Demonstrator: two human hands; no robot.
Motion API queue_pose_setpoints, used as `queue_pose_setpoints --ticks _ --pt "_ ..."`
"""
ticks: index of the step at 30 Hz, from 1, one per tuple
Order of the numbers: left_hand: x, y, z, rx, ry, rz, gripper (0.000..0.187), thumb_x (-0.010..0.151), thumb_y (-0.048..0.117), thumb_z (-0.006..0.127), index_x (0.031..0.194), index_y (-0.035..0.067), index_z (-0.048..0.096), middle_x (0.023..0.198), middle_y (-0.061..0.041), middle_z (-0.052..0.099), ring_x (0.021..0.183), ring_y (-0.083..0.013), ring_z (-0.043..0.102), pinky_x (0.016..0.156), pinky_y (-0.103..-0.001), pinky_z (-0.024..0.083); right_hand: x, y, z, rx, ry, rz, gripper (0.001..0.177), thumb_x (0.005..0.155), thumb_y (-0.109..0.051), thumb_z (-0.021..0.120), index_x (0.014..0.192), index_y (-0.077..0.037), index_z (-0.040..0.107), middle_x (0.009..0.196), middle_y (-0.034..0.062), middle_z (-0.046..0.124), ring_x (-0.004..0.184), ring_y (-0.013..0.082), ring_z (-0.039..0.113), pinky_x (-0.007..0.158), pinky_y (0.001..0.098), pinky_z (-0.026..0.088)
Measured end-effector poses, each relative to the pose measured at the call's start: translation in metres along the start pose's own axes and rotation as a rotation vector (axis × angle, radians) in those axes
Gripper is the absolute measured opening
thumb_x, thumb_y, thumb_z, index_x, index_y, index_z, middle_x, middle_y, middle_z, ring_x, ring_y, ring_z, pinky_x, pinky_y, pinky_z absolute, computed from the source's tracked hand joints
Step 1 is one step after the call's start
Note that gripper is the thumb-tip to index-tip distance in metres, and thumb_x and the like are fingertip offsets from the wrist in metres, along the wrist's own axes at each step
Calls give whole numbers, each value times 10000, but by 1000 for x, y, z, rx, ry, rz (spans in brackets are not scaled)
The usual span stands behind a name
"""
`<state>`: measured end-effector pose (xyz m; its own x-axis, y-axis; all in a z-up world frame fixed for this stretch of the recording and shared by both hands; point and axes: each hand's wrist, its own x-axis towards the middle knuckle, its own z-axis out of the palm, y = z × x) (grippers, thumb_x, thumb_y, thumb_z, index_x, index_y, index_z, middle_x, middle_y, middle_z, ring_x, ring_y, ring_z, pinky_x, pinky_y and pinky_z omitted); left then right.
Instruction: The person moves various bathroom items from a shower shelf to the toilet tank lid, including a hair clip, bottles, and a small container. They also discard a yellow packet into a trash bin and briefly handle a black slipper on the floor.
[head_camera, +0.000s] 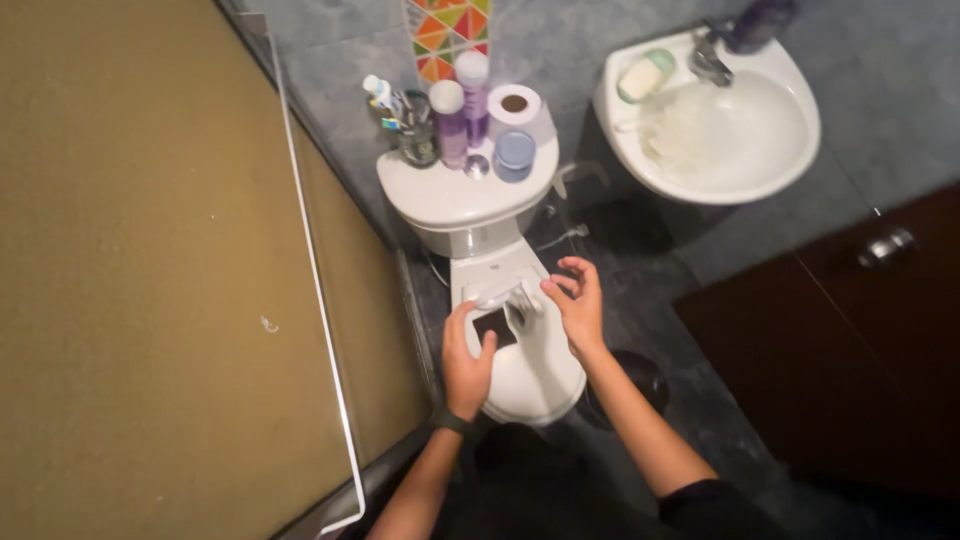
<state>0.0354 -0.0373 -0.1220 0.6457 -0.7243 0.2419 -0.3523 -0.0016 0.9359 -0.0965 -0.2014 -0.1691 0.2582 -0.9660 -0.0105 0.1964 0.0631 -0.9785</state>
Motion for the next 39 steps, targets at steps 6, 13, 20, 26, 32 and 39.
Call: queue_pose_setpoints --ticks 6,13,20,26,32,39 --pt "-33 50 -15 -33 -299 126 542 870 55 698 1378 -16 523 1408 -216 555 1345 -389 520 1142 -434 392 -41 -28 -14 53 96 -45 533 831 105 738 1286 -59 516 1319 80 532 1119 185 595 910 302 543" --pt "-67 82 -57 -50 -561 345 609 856 99 732 1402 -26 492 1477 -221 513 1395 -404 481 1163 -461 365 -109 -44 -12 95 342 -113 497 833 116 721 1263 -49 533 1307 80 545 1125 184 599 904 299 554" --pt "-90 91 -117 -191 -864 398 633 875 112 737 1432 -35 475 1494 -225 495 1416 -404 465 1176 -461 355 -179 -46 6 127 562 -231 475 838 122 722 1253 -31 550 1269 82 560 1087 190 616 913 296 555" --pt "-90 69 -157 -252 -1016 476 608 916 145 722 1438 -34 467 1501 -229 498 1419 -398 473 1191 -459 362 -249 -43 23 187 754 -379 413 861 114 720 1227 -16 579 1225 88 590 1066 180 628 914 307 565" --pt "-81 46 -187 -75 -970 648 679 879 234 744 1432 -34 454 1476 -232 488 1399 -418 414 1154 -505 284 -333 -45 56 200 944 -448 390 861 113 722 1206 -19 596 1171 81 612 1024 167 642 909 303 566" --pt "-79 40 -186 -155 -1060 631 674 892 226 735 1447 -19 441 1463 -198 504 1403 -389 430 1172 -499 282 -418 -62 83 201 1074 -500 340 883 104 718 1175 -26 601 1124 67 625 1025 161 647 914 313 570"
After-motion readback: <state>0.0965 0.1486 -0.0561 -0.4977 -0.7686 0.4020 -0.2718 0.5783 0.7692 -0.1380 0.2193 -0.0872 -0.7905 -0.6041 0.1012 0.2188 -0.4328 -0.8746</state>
